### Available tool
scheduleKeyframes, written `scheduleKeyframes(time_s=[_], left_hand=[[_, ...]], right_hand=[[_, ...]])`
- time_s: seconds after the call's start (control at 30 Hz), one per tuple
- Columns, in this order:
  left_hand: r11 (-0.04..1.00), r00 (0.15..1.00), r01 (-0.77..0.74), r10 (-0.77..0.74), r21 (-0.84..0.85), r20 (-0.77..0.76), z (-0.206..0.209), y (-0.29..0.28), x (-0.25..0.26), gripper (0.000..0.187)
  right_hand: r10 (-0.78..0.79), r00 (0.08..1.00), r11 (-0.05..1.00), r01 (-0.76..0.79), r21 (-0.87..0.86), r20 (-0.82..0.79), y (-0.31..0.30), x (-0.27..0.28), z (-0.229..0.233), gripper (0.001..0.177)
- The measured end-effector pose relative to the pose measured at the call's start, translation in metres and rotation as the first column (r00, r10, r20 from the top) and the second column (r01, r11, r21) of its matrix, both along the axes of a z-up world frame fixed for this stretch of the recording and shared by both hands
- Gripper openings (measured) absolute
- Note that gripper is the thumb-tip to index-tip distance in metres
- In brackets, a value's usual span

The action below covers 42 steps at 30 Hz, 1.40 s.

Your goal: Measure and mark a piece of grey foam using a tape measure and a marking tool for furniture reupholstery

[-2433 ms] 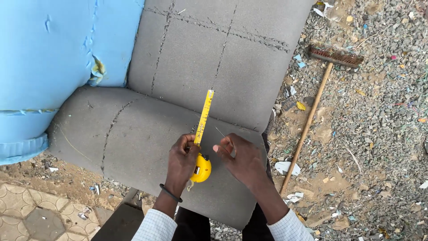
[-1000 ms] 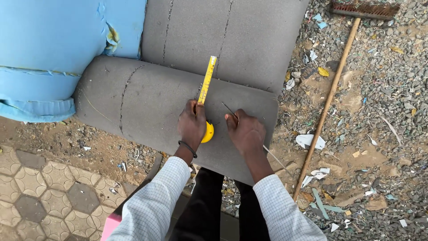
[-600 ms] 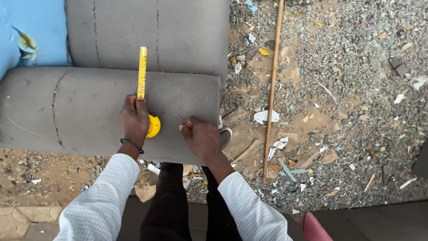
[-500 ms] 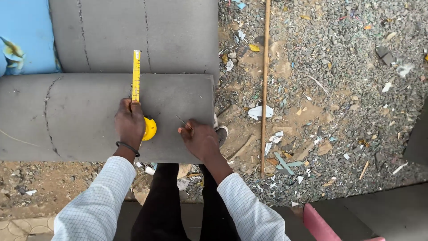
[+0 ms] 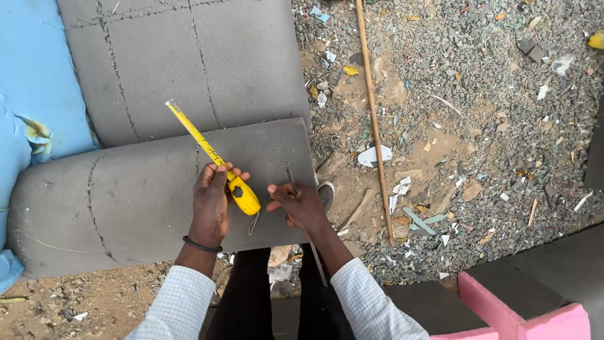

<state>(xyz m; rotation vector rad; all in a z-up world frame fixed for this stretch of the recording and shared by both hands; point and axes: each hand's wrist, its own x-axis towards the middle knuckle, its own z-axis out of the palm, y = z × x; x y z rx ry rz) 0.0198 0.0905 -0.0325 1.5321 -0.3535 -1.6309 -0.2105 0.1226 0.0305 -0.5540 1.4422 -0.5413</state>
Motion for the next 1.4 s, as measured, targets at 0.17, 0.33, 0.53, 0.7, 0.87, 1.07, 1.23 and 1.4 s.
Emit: scheduleKeyframes(time_s=[0.17,0.33,0.53,0.7,0.87,1.07,1.23,1.4], left_hand=[[0.998,0.985,-0.069,0.068,0.001,-0.162,0.007,-0.037,-0.037,0.021],[0.988,0.938,-0.151,0.141,-0.007,-0.316,0.007,-0.075,-0.048,0.012],[0.988,0.888,-0.152,0.128,-0.018,-0.442,0.005,-0.085,-0.067,0.016],[0.995,0.863,-0.093,0.103,0.045,-0.494,-0.001,-0.082,-0.086,0.02],[0.978,0.857,-0.206,0.191,0.023,-0.479,-0.031,-0.104,-0.093,0.026],[0.931,0.852,-0.364,0.332,-0.002,-0.404,-0.103,-0.193,-0.048,0.02],[0.964,0.93,-0.264,0.262,0.031,-0.258,-0.135,-0.24,-0.034,0.007],[0.986,0.942,-0.149,0.165,0.076,-0.293,-0.182,-0.253,-0.012,0.017]], right_hand=[[-0.047,0.999,0.999,0.047,-0.001,-0.005,-0.004,0.004,-0.02,0.048],[-0.177,0.982,0.984,0.177,0.001,0.061,-0.039,0.008,-0.006,0.084],[-0.185,0.977,0.982,0.189,-0.027,0.104,-0.065,0.008,0.002,0.085],[-0.074,0.997,0.993,0.072,-0.089,-0.017,-0.09,-0.015,0.009,0.062],[0.138,0.948,0.975,-0.181,-0.128,-0.286,-0.115,-0.08,0.03,0.062],[0.34,0.776,0.903,-0.427,-0.046,-0.531,-0.148,-0.188,-0.015,0.062],[0.292,0.898,0.943,-0.327,-0.057,-0.329,-0.178,-0.241,-0.072,0.062],[0.304,0.901,0.944,-0.328,-0.028,-0.308,-0.2,-0.234,-0.138,0.058]])
